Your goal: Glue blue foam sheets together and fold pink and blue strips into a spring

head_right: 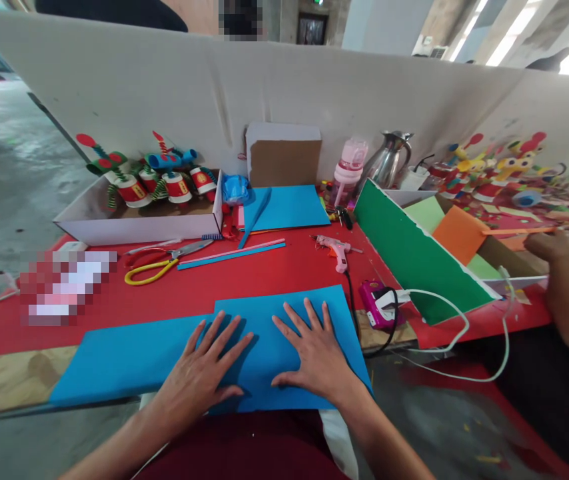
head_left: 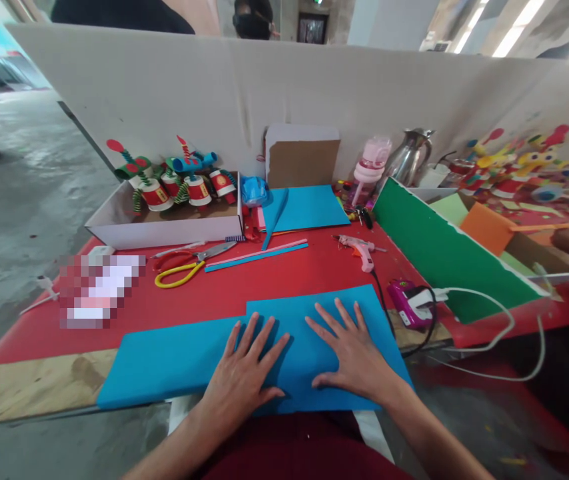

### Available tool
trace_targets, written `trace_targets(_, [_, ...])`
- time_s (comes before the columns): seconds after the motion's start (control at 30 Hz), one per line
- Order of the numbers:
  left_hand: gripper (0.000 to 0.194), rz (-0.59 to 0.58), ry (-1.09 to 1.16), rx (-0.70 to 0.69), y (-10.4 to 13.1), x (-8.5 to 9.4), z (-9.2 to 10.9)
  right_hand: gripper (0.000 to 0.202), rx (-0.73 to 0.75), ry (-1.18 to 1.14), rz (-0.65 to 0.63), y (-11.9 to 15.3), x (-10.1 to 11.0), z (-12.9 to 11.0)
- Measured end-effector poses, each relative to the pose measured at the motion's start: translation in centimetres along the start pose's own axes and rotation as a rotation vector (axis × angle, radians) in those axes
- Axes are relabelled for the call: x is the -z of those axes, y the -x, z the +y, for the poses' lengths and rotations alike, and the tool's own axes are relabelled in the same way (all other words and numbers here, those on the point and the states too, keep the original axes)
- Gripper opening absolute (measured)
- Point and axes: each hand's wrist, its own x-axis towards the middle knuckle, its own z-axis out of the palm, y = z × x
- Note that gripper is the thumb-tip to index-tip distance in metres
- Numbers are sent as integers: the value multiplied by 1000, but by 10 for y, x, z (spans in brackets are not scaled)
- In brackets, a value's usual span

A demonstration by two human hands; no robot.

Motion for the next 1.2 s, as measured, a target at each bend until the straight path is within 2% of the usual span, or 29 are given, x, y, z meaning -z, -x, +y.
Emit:
trace_targets(0.17, [91,13,-6,14,-1,-6,-3,99,-35,46,34,14,1,15])
trace_targets(0.3, [88,43,23,5,1,-8,-6,81,-72,81,117,36,8,23])
trace_targets(0.37, [86,55,25,9,1,-8,-6,64,-162,61,221,47,12,23])
trace_targets(0.43, [83,56,12,4,1,-8,-6,51,-313,11,373,56,16,23])
trace_targets(0.5, [80,58,1,-9,2,-8,-5,45,-480,-59,495,62,19,24])
trace_targets(0.53, [79,57,0,-11,2,-8,-5,44,-551,-105,517,62,20,26])
trace_targets(0.63, [76,61,19,-4,2,-8,-5,48,-684,-291,493,55,23,35])
trace_targets(0.8, [64,68,20,-13,1,-9,-12,59,-791,-516,451,23,24,52])
trace_targets(0.9, [60,52,14,-7,1,-8,-15,47,-789,-527,440,9,26,55])
trace_targets(1.0, [62,54,43,25,0,-5,-16,28,-736,-542,417,6,34,53])
trace_targets(1.1, [68,133,163,133,0,3,-20,27,-688,-674,375,13,47,47])
trace_targets(1.2, [78,256,431,365,1,13,-29,31,-647,-823,348,24,60,41])
